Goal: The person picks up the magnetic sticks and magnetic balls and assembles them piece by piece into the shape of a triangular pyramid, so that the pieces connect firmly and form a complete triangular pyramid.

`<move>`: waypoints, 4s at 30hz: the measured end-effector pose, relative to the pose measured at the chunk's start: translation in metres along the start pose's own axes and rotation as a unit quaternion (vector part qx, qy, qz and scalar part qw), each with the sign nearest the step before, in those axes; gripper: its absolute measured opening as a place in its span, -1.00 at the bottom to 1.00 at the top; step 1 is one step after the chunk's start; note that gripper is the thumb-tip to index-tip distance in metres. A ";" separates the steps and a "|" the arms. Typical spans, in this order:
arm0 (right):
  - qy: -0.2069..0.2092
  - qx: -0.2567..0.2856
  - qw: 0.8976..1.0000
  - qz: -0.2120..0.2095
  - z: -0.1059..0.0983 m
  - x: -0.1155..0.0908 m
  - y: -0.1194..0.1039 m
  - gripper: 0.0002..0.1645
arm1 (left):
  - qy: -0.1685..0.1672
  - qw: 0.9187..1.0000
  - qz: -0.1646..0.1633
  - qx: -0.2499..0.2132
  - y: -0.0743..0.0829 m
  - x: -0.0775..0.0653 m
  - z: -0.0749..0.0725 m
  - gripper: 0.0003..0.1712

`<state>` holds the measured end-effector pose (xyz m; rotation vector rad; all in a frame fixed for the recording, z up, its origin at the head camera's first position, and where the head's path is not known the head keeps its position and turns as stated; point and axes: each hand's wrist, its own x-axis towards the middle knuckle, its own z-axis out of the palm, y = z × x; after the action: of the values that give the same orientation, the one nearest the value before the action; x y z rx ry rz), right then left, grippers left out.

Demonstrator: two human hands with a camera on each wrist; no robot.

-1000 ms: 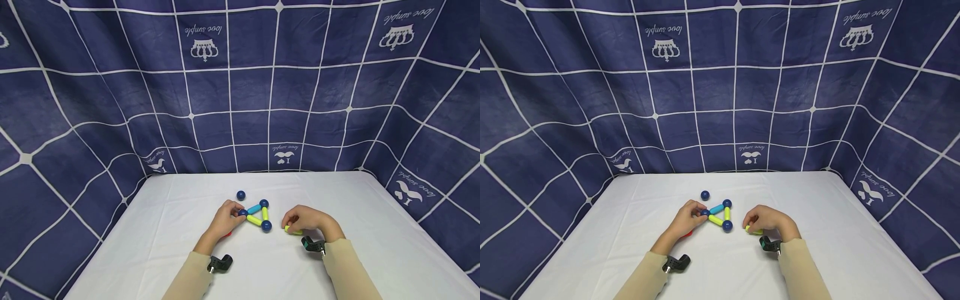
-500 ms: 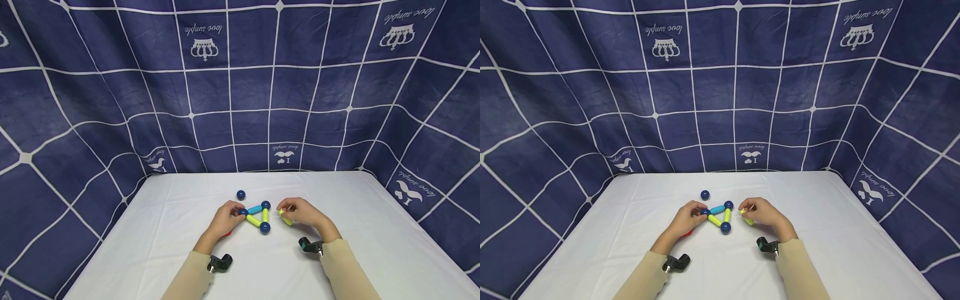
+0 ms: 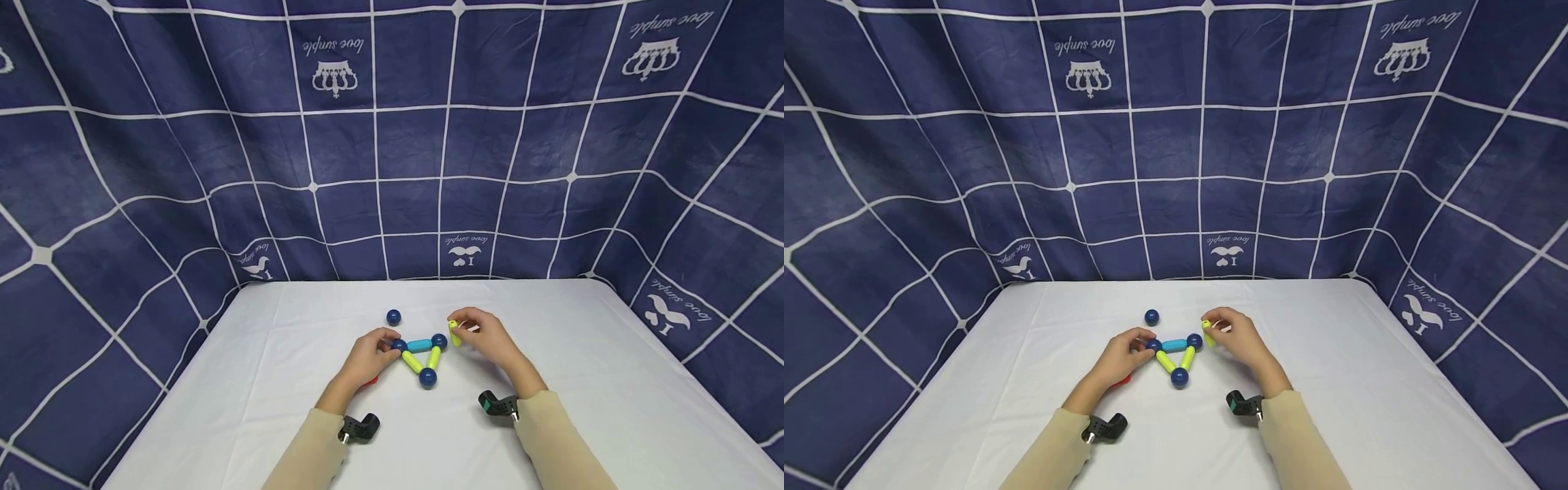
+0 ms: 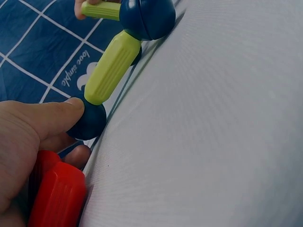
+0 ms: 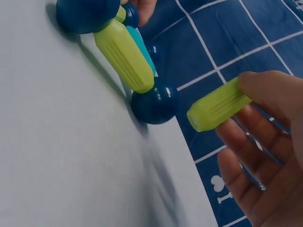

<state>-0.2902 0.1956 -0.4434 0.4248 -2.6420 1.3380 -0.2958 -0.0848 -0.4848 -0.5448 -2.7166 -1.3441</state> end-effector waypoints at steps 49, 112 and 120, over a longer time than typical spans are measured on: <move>-0.002 -0.010 1.000 0.015 0.036 -0.004 0.016 -0.76 | -0.026 1.000 -0.008 0.001 0.003 0.004 -0.007 -0.67; -0.023 0.061 0.998 0.019 0.040 -0.021 0.023 -0.76 | 0.021 0.995 -0.047 -0.085 0.014 0.014 -0.036 -0.75; -0.027 0.062 0.997 0.022 0.041 -0.021 0.023 -0.75 | 0.030 0.994 -0.023 -0.102 0.021 0.029 -0.024 -0.75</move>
<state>-0.2776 0.1792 -0.4902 0.4273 -2.6356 1.5295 -0.3183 -0.0833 -0.4476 -0.4489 -2.5756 -1.6347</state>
